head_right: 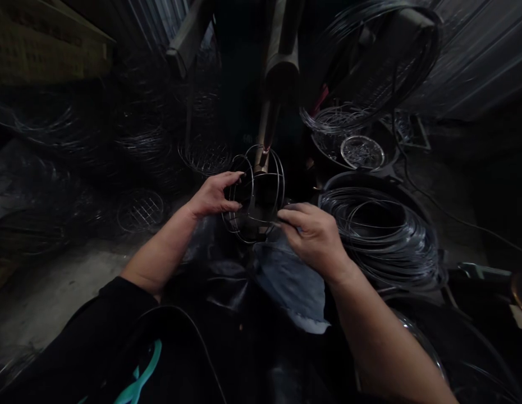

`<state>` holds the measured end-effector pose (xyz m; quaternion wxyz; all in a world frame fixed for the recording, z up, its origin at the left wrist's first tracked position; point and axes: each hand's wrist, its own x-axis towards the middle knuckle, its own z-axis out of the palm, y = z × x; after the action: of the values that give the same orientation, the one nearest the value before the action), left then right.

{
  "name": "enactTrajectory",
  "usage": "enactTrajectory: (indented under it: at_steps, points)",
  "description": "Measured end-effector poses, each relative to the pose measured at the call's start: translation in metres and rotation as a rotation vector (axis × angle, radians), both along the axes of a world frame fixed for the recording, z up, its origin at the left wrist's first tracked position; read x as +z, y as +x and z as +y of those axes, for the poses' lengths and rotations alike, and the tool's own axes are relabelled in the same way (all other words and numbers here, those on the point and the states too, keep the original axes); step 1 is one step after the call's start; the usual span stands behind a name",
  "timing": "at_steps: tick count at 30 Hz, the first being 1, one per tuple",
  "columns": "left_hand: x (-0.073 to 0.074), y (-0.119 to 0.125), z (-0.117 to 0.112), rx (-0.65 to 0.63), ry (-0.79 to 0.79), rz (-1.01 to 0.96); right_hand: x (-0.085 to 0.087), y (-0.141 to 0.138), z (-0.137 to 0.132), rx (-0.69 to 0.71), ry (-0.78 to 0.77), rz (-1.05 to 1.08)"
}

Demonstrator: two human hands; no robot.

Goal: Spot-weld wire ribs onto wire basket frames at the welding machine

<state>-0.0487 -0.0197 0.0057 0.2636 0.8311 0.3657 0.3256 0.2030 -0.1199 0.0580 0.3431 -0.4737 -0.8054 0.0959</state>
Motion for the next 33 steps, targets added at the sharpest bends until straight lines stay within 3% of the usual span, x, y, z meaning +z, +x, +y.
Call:
enactTrajectory:
  at_steps: [2, 4, 9, 13, 19, 28, 33]
  points:
    - [-0.001, 0.000, 0.002, -0.015, 0.010, 0.004, 0.009, 0.000, 0.005, 0.028, 0.133, -0.213]
    - [-0.001, -0.001, 0.004, -0.022, 0.022, 0.025, 0.021, -0.003, 0.013, 0.121, 0.160, -0.453]
    - [0.001, -0.004, 0.006, -0.007, 0.058, 0.076, 0.037, -0.019, 0.038, 0.373, -0.061, -0.860]
    - [-0.004, -0.005, 0.008, -0.034, 0.086, 0.065, 0.040, -0.028, 0.048, 0.399, -0.104, -0.841]
    - [-0.011, -0.005, 0.010, -0.028, 0.128, 0.074, 0.034, -0.033, 0.050, 0.363, -0.048, -0.765]
    - [-0.014, -0.009, 0.016, -0.018, 0.112, 0.083, 0.033, -0.019, 0.054, 0.339, 0.049, -0.470]
    - [-0.025, -0.013, 0.023, -0.042, 0.081, -0.035, 0.033, -0.013, 0.054, 0.425, 0.004, -0.552]
